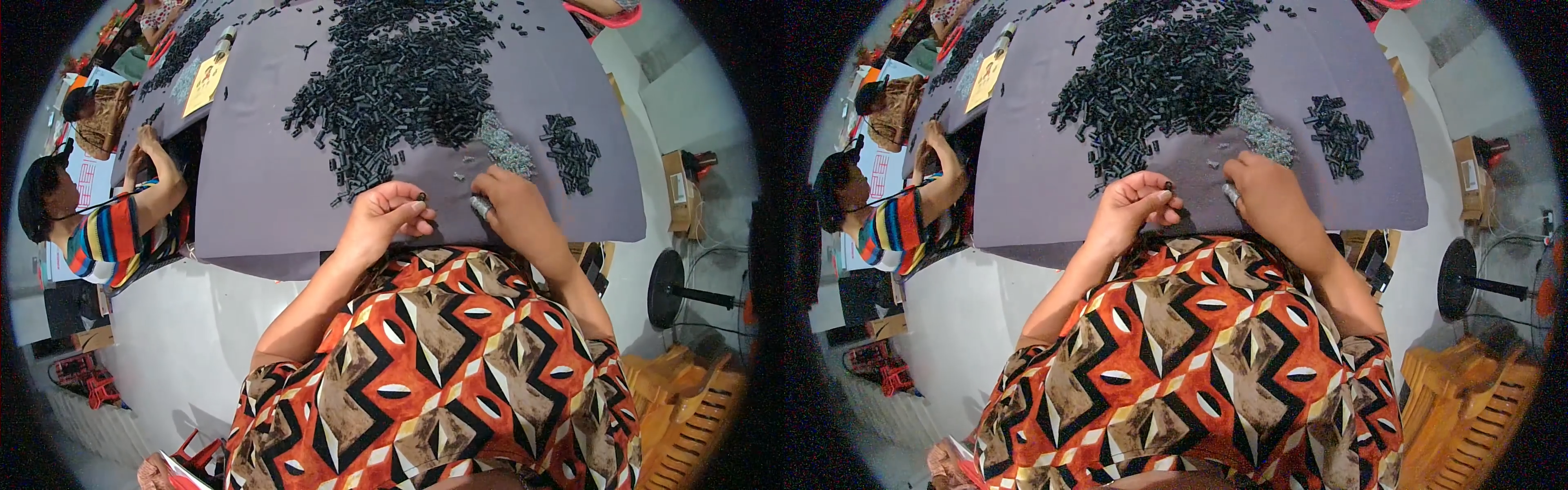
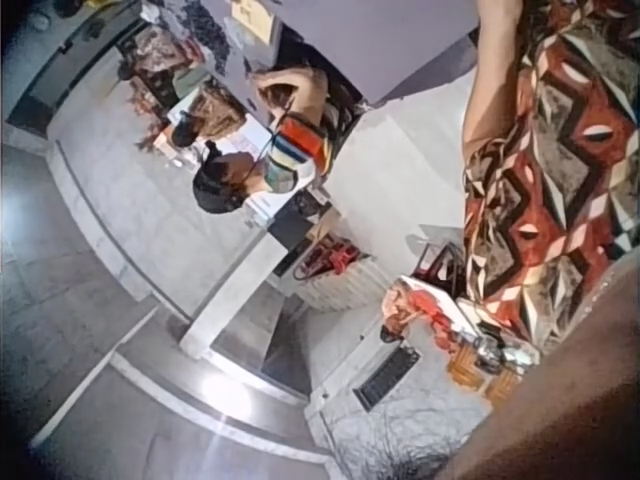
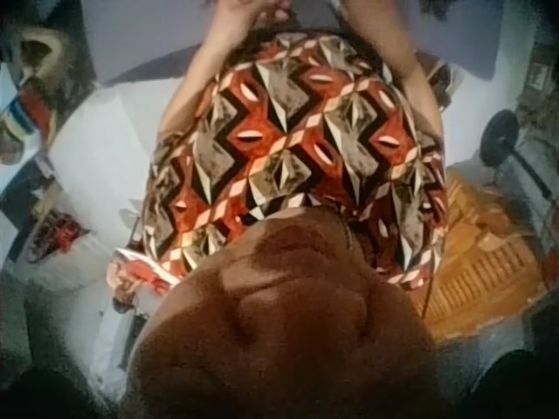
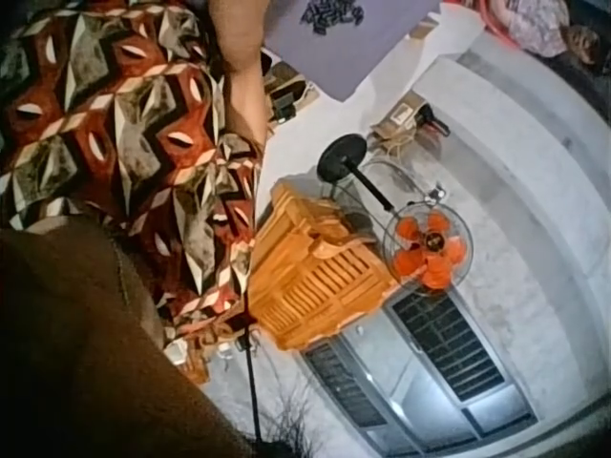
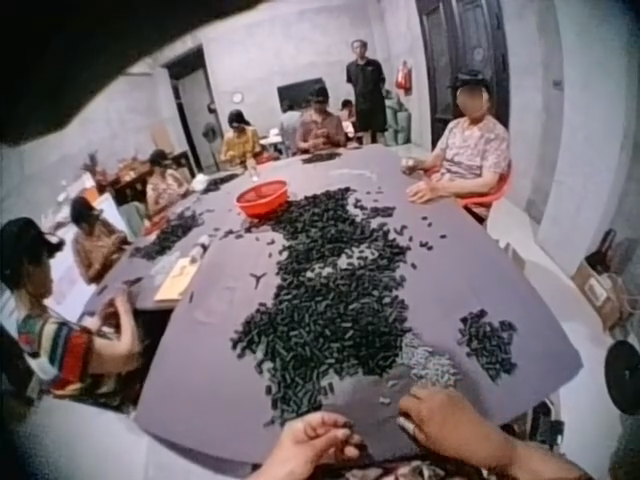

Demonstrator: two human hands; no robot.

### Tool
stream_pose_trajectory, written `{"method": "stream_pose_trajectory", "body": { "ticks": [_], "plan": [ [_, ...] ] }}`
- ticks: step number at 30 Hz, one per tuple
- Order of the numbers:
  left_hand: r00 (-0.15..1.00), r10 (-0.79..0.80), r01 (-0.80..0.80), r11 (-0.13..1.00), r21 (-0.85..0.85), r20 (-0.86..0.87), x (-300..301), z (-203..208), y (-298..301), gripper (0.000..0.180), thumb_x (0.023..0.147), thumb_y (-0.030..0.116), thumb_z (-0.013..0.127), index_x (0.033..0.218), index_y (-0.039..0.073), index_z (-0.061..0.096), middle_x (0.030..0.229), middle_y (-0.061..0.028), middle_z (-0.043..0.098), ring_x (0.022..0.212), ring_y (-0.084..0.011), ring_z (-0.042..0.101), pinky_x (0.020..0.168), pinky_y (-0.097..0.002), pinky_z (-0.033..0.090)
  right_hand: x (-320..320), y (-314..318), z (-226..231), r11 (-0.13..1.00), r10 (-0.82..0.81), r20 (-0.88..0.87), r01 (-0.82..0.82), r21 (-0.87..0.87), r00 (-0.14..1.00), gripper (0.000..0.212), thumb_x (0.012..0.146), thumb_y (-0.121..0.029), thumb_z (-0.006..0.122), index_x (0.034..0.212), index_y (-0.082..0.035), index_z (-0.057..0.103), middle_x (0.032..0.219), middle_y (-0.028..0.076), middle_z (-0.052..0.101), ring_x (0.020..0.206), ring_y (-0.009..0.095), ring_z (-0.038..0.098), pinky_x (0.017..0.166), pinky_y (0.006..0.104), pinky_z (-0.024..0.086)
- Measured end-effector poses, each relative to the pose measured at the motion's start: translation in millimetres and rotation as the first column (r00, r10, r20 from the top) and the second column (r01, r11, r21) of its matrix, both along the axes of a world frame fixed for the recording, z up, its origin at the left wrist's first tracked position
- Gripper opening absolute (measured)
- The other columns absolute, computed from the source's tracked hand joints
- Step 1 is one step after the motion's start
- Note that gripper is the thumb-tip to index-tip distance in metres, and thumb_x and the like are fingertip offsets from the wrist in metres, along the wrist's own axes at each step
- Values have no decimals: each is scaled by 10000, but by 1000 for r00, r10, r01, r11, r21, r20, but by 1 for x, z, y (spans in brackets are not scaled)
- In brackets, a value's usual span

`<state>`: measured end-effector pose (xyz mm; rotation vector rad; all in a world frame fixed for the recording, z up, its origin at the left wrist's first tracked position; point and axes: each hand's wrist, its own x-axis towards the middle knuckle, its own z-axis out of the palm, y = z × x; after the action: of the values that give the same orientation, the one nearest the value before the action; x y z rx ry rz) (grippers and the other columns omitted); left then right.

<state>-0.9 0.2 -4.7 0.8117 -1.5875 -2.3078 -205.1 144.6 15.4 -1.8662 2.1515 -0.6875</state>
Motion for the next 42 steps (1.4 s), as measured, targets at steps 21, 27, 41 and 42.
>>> {"method": "stream_pose_trajectory", "body": {
  "ticks": [21,27,41,42],
  "plan": [
    [1000,-30,29,999,-14,-9,3,-2,1,153,967,40,583,1117,8,597,985,-116,729,790,-139,706,693,-240,560,9,-23,9,988,56,145,-33,-153,988,241,738,-3,635,972,-42,594,938,135,594,901,367,623,756,452,509],
    [999,-36,36,999,-3,-22,4,0,1,154,963,8,569,1114,6,599,985,-115,724,796,-147,707,703,-250,567,19,-90,-4,970,153,39,-142,-198,988,300,708,31,628,995,-58,639,936,114,603,855,348,635,714,433,519],
    [996,-49,49,999,-1,-72,4,-4,-2,157,966,17,570,1120,-4,592,991,-118,719,798,-145,706,695,-231,546,21,-111,-17,953,259,132,-231,-196,957,275,705,73,568,953,-46,576,895,130,595,853,366,618,709,444,497],
    [996,-53,53,999,-3,-70,3,-2,-1,157,966,17,570,1120,-4,592,991,-118,719,798,-145,706,695,-231,546,19,-109,-17,954,256,133,-227,-198,958,275,705,73,568,953,-46,576,895,130,595,853,366,618,709,444,497]
  ]
}}
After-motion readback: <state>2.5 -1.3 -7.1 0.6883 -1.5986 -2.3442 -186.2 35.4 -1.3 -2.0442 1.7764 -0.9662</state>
